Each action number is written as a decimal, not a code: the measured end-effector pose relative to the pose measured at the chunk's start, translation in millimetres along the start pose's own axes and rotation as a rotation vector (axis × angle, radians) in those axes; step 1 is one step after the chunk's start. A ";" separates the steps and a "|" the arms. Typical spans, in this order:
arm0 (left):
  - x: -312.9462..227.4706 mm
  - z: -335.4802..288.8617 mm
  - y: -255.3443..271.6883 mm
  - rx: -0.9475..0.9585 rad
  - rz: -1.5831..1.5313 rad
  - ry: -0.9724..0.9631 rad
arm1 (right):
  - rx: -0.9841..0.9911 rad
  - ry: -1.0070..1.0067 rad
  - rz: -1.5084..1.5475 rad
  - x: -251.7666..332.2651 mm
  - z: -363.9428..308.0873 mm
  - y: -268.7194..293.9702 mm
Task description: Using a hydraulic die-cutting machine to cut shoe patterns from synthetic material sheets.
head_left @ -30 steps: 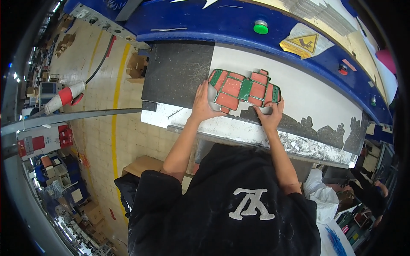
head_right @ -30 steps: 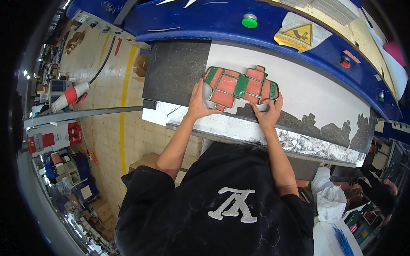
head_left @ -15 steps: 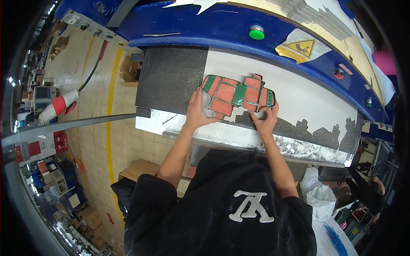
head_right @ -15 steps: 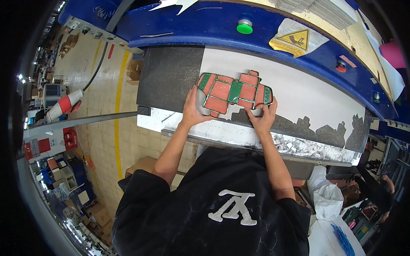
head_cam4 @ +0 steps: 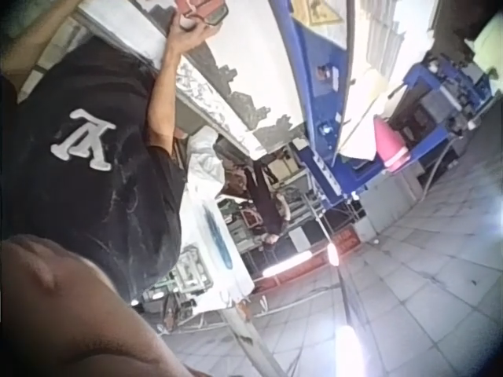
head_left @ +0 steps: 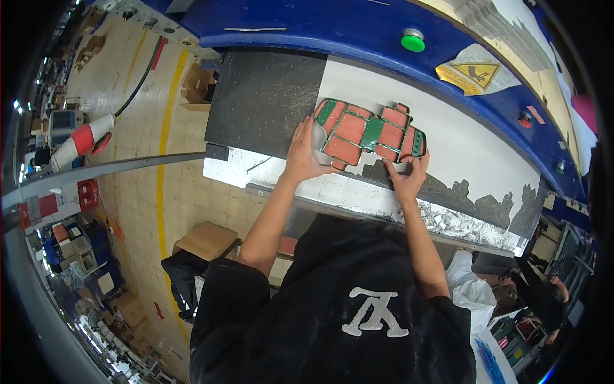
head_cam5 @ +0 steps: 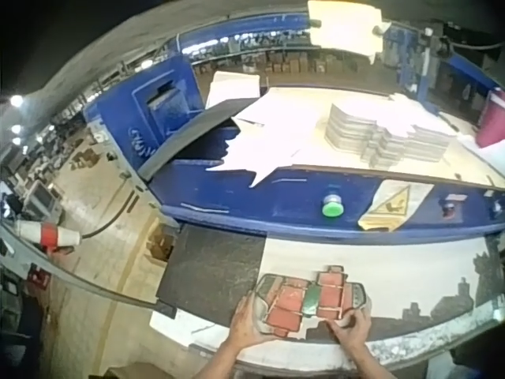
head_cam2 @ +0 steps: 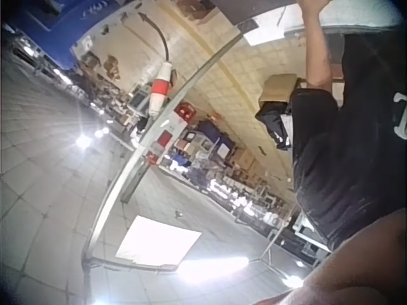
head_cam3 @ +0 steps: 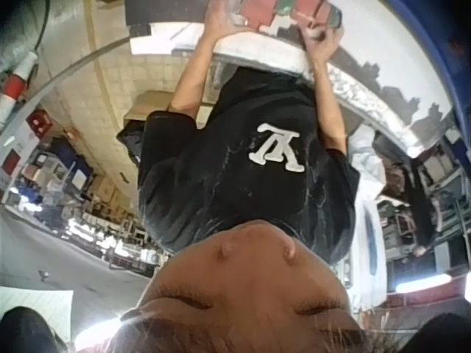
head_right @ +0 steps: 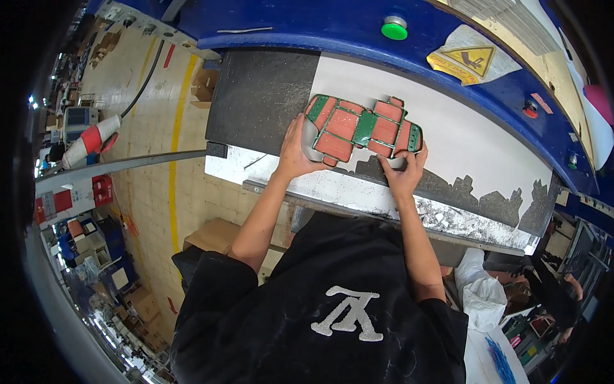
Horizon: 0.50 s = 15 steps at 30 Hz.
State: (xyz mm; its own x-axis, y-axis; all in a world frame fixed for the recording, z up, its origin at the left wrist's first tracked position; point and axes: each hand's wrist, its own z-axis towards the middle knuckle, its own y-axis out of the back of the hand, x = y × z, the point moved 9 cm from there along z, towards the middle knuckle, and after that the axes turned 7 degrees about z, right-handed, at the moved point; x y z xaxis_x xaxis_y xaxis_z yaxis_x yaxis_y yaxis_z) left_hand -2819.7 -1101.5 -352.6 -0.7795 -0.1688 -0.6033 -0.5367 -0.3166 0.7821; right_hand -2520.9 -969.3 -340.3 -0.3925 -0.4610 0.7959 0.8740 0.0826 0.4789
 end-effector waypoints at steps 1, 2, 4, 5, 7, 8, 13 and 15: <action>0.2 -0.3 0.3 -0.004 -0.007 -0.007 | -0.008 0.031 -0.014 3.4 0.6 0.3; 1.8 -0.7 0.9 -0.010 -0.007 0.001 | -0.008 0.036 -0.002 4.6 1.1 -0.6; -1.7 1.5 1.1 -0.001 0.016 -0.014 | 0.007 0.033 0.005 2.1 0.4 0.1; -2.6 1.8 2.3 -0.004 0.012 -0.011 | 0.015 0.026 0.013 0.6 -0.2 -0.1; -7.0 3.4 5.9 -0.011 0.035 -0.018 | 0.019 0.026 0.003 -1.2 -1.6 -1.1; -8.0 5.0 7.3 -0.014 0.031 -0.015 | 0.019 0.023 -0.004 -2.6 -1.9 -0.9; 2.6 3.5 3.2 0.034 0.000 0.042 | 0.036 0.023 -0.023 -4.1 -1.9 -5.2; 4.1 3.9 2.5 0.038 -0.011 0.054 | 0.044 0.017 -0.011 -5.3 -2.2 -5.0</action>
State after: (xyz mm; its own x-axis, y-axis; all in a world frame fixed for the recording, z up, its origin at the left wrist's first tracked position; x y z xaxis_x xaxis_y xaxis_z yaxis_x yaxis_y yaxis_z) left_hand -2825.5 -1099.3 -352.6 -0.7555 -0.2163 -0.6185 -0.5575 -0.2836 0.7802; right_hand -2522.6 -969.2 -347.6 -0.3966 -0.4774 0.7841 0.8561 0.1160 0.5037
